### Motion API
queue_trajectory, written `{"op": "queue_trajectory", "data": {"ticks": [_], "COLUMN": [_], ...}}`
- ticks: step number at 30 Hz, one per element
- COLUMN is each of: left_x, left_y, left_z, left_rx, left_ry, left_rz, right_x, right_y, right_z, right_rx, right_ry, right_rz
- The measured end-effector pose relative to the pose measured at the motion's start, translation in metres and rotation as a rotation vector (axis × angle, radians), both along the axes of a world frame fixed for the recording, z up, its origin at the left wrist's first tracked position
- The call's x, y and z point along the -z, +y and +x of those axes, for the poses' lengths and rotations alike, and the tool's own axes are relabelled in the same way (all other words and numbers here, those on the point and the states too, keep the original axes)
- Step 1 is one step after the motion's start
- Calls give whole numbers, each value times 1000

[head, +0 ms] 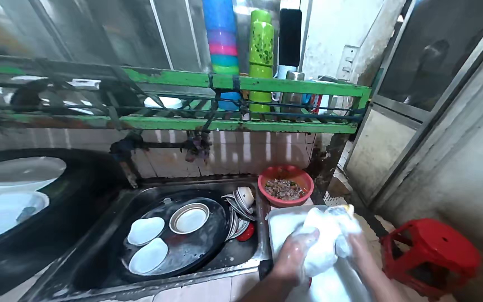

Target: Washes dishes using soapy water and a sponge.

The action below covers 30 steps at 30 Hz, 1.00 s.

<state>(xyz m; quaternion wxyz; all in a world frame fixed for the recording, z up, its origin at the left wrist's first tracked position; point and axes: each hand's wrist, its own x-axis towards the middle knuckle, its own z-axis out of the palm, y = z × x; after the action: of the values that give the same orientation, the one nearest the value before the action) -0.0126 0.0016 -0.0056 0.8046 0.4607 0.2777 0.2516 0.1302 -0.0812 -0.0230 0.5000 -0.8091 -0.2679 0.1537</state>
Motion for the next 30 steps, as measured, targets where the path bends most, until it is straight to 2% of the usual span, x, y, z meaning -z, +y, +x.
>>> {"op": "queue_trajectory", "data": {"ticks": [1, 3, 4, 6, 7, 8, 9, 11, 12, 14, 16, 18, 19, 20, 22, 25, 26, 28, 30], "left_x": [-2, 0, 0, 1, 3, 4, 2, 1, 4, 3, -7, -7, -8, -10, -19, -22, -16, -2, 9], "left_y": [-3, -4, -1, 11, 20, 29, 34, 38, 35, 27, 17, 9, 7, 5, 4, 9, 14, 24, 32], "left_z": [4, 13, 14, 16, 18, 17, 15, 10, 4, -7, -9, -4, -3, -4, -10, -18, -18, -15, -5], "left_rx": [-26, -143, -190, -272, -316, -335, -345, -321, -264, -121, 39, 173, 210, 233, 228, 45, -39, -125, -41], "left_ry": [36, 45, 37, -85, -126, -141, -163, -197, -174, -24, 127, 228, 251, 259, 226, 6, -13, 59, 29], "left_rz": [20, 37, 34, -76, -143, -171, -218, -311, -258, 23, 255, 401, 441, 462, 438, 412, 440, 422, 140], "right_x": [-15, -27, -21, 9, 24, 35, 44, 38, 29, 9, -12, -25, -27, -26, -21, -20, -25, -40, -55], "right_y": [9, 20, 20, 20, 18, 14, 9, 1, -1, -4, -1, 2, 2, 1, -3, -7, -7, -10, -8], "right_z": [-1, -21, -36, -49, -47, -44, -41, -34, -23, 2, 5, -14, -23, -23, -4, 10, 8, -1, -10], "right_rx": [-27, -117, -157, -187, -220, -246, -251, -76, 4, 3, -61, -133, -165, -190, -220, -113, -41, 34, 7], "right_ry": [-47, -324, -532, -991, -1055, -981, -769, -265, -141, -61, -51, -248, -349, -350, -128, 200, 168, -40, -256], "right_rz": [-81, -134, -82, 205, 341, 431, 499, 530, 469, 262, 27, -92, -88, -58, 15, 350, 417, 431, 475]}}
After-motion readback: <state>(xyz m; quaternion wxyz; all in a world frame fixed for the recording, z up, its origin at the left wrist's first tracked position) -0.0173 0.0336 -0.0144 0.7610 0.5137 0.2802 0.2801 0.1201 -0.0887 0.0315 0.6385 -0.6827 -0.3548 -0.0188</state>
